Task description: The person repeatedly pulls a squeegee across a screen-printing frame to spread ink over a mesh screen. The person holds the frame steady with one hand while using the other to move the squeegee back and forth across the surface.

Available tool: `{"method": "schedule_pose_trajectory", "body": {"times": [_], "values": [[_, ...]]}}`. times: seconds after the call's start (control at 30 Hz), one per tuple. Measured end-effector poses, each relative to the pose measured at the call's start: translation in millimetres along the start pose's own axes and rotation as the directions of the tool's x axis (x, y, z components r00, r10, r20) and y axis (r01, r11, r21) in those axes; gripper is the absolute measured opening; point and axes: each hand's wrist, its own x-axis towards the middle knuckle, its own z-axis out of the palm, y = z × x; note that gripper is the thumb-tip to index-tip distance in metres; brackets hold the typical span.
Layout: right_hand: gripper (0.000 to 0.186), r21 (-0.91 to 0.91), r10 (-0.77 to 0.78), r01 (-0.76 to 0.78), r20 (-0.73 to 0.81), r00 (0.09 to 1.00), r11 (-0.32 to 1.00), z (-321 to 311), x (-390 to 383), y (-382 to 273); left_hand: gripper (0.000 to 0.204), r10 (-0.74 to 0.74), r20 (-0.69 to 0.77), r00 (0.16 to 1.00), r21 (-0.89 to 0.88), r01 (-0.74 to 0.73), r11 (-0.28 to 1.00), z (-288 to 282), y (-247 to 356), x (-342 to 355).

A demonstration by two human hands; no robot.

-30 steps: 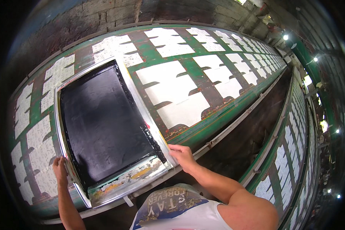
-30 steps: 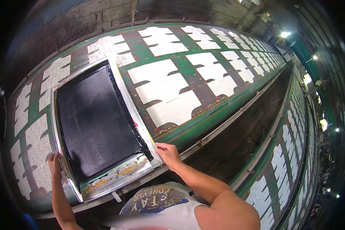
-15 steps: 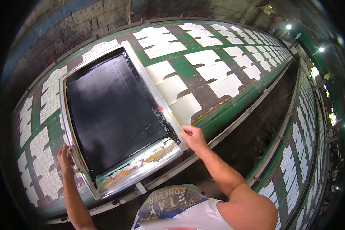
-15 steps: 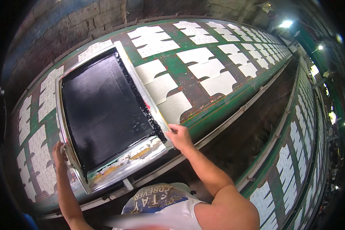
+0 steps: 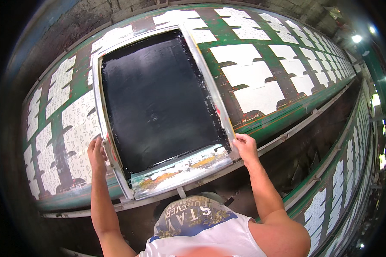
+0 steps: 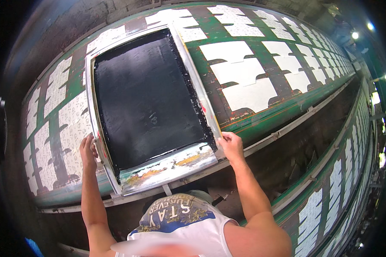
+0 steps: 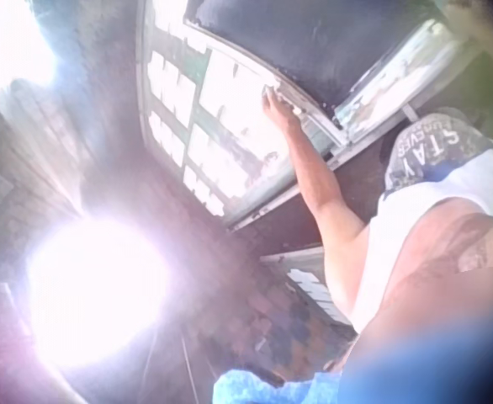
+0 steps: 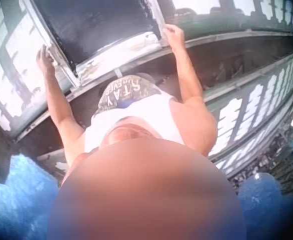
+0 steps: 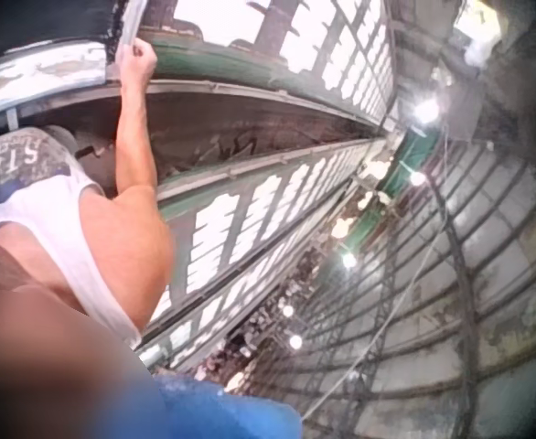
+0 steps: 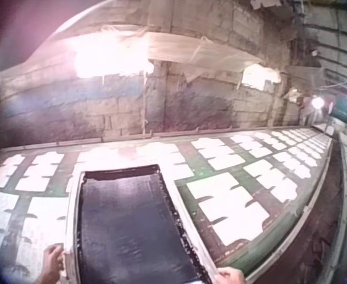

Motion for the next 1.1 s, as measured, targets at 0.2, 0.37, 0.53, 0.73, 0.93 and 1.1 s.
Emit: {"method": "schedule_pose_trajectory", "body": {"times": [0.2,0.37,0.53,0.73,0.93,1.1], "values": [[0.033,0.012,-0.031,0.031,0.015,0.999,0.999,-29.0,14.0,3.9,0.038,0.024,0.038,0.999,-0.002,-0.024,1.0,27.1,4.6,-17.9],[0.037,0.075,-0.021,0.02,0.013,1.0,0.997,-37.7,16.8,5.3,0.037,0.014,0.027,1.0,0.007,-0.014,1.0,37.9,8.6,-22.0],[0.039,0.017,-0.055,0.054,0.041,0.998,0.998,-43.5,16.0,6.3,0.039,0.02,0.033,0.999,0.058,-0.022,0.998,38.0,1.2,-18.9],[0.045,-0.54,-0.346,0.295,0.008,0.938,0.788,-27.7,-19.6,-19.4,0.031,0.055,0.018,0.998,0.099,-0.057,0.993,44.3,-15.7,-6.2],[0.05,-0.453,-0.622,0.837,0.57,0.537,0.307,31.2,-85.6,-49.2,0.043,0.052,0.031,0.998,0.156,-0.056,0.986,47.3,-26.8,0.4],[0.055,-0.355,-0.561,0.921,0.735,0.38,0.158,70.7,-108.5,-45.2,0.054,0.136,0.011,0.991,0.219,-0.135,0.966,46.6,-26.6,0.2]]}}
